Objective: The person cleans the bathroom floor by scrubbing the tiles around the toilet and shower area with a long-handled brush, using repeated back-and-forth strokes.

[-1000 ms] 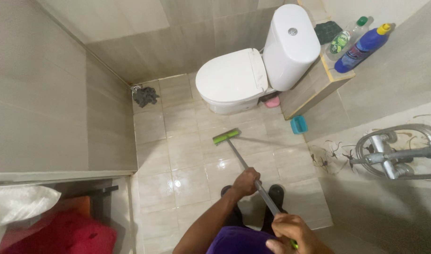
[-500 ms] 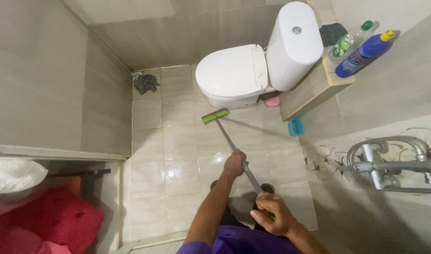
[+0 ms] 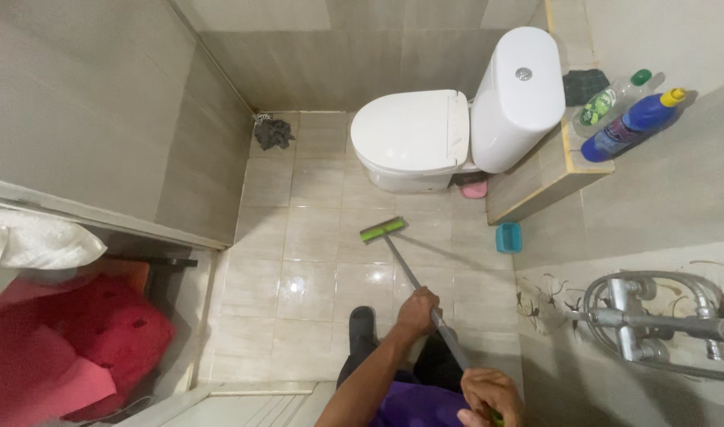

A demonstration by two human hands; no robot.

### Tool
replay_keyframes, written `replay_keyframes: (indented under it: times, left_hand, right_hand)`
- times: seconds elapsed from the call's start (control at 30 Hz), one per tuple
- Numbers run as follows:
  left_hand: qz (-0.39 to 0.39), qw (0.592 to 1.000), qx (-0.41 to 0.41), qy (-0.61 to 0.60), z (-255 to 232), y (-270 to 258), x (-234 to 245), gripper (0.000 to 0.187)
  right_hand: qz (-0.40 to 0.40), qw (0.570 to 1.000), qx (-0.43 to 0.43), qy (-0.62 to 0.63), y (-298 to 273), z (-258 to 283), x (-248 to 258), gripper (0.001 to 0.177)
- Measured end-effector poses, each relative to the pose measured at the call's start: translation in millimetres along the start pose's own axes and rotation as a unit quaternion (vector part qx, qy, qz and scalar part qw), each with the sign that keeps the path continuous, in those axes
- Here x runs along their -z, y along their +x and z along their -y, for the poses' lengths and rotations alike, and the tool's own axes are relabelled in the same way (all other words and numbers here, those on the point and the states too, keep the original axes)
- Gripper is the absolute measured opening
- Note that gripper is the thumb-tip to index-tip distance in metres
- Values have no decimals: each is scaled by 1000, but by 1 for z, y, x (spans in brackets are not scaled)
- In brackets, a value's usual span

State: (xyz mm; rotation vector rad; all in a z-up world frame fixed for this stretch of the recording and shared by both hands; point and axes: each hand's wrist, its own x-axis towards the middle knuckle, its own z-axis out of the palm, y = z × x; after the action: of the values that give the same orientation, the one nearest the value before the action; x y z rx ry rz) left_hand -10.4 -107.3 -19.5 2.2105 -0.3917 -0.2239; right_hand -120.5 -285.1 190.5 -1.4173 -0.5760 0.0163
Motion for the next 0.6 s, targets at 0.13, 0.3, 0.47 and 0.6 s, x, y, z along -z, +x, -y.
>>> replay_keyframes:
  times: [0.13,0.3,0.47,0.6]
  left_hand:
    - [-61,996,34,62,35,28,-9,20]
    - [-65,994,13,83,43,42,-9,23]
    - [-41,999,0,36,-11,6,-28,24]
    - [-59,998,-5,-12,-48,-23,-42,17]
  right_hand:
    - [87,986,-87,-110,27,-5,11,42]
    - [101,981,-84,-144,44,2,17,38]
    - [193,955,-150,-167,1,28,64,43]
    - [217,970,-15,-106,-47,-13,84,55]
